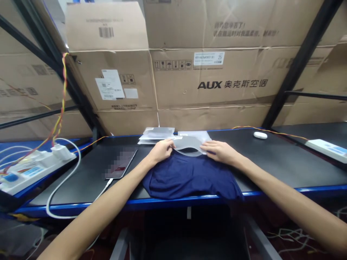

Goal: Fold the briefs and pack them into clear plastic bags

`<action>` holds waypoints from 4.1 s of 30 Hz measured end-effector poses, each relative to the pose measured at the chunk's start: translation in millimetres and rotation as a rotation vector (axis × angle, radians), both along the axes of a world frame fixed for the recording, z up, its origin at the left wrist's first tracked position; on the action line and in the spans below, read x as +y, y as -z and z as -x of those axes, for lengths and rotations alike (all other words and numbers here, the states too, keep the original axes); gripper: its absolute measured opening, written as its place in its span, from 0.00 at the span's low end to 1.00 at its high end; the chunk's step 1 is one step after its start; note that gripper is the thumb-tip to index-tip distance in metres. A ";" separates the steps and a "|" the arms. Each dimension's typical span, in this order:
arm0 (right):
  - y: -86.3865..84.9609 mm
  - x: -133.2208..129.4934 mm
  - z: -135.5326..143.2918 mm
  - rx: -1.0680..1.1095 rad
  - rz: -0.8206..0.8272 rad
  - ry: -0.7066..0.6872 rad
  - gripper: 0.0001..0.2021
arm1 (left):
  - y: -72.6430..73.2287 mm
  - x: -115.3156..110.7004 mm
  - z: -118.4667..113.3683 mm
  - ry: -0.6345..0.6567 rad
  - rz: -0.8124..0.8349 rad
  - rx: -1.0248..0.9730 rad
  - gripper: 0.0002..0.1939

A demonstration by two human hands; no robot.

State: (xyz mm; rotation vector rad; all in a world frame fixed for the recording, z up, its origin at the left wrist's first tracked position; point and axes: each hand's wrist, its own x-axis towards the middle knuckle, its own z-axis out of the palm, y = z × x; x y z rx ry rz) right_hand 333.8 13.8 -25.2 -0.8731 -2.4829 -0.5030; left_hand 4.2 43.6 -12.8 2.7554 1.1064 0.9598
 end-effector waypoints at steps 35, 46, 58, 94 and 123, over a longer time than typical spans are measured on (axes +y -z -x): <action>-13.6 -34.8 27.0 -0.079 -0.175 -0.163 0.14 | -7.4 -36.3 -35.0 0.230 -0.502 0.304 0.09; -13.9 -41.8 4.5 -0.032 -0.069 -0.159 0.15 | -20.2 -19.0 3.4 0.144 -0.503 0.401 0.06; -4.6 -42.9 -13.4 0.055 0.015 -0.127 0.17 | -33.1 -23.4 9.3 0.037 -0.290 0.377 0.08; -0.5 -47.1 7.2 0.107 0.270 -0.024 0.13 | -20.9 34.6 48.5 -0.501 -0.062 0.194 0.28; -15.1 -22.1 21.6 0.034 0.525 0.092 0.24 | -6.1 -35.8 2.7 0.079 0.255 0.189 0.24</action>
